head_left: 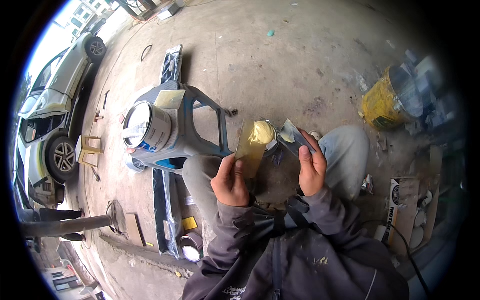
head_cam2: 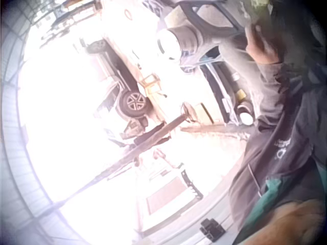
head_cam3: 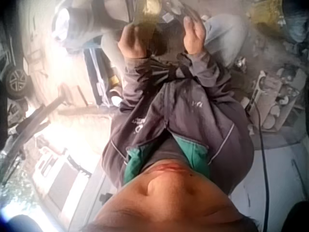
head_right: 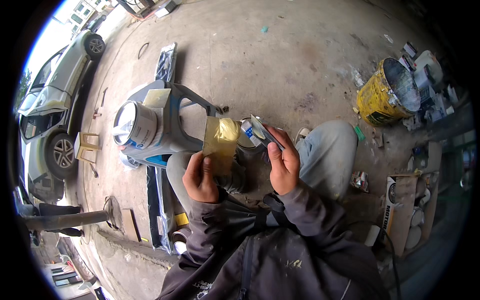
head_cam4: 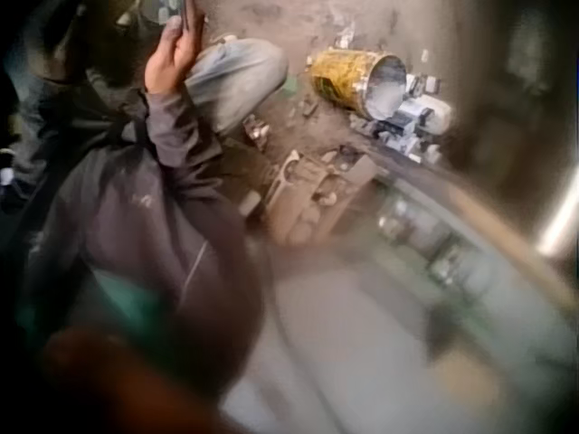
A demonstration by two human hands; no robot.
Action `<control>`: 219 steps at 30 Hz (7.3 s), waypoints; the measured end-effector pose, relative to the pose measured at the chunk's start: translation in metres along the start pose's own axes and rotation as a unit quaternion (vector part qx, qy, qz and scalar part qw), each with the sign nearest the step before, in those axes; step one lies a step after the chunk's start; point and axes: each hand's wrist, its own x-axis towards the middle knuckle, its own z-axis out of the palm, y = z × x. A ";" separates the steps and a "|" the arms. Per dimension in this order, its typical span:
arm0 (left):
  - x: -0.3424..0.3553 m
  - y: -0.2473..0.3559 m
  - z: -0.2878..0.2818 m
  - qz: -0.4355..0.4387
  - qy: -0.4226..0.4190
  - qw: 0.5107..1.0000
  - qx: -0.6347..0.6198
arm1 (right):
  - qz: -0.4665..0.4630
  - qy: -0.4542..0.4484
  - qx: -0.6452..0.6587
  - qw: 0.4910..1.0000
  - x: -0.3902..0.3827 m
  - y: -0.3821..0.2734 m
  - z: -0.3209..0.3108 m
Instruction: The person mixes a yellow body filler with a hardener on a mixing board using a putty knife. They then apply the mixed filler to a damaged area on the front fender of a white car, smoothing it over the surface.
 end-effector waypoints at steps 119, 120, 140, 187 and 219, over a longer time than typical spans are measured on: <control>0.285 -0.006 0.176 -0.148 -0.212 0.922 -0.289 | 0.086 -0.102 -0.051 0.990 0.317 0.030 -0.085; 0.299 0.002 0.183 -0.155 -0.225 0.917 -0.291 | 0.128 -0.043 0.018 0.991 0.338 0.016 -0.095; 0.368 0.495 0.247 -0.401 -0.390 0.679 -0.475 | 0.311 -0.118 0.310 0.891 0.605 -0.471 -0.192; 1.167 0.198 -0.127 -0.123 0.501 0.783 -0.347 | 0.226 -0.968 -0.106 0.016 1.333 -0.088 0.586; 1.771 -0.165 -0.720 -0.116 0.661 0.737 -0.081 | 0.370 -0.617 0.308 0.622 1.742 0.121 1.572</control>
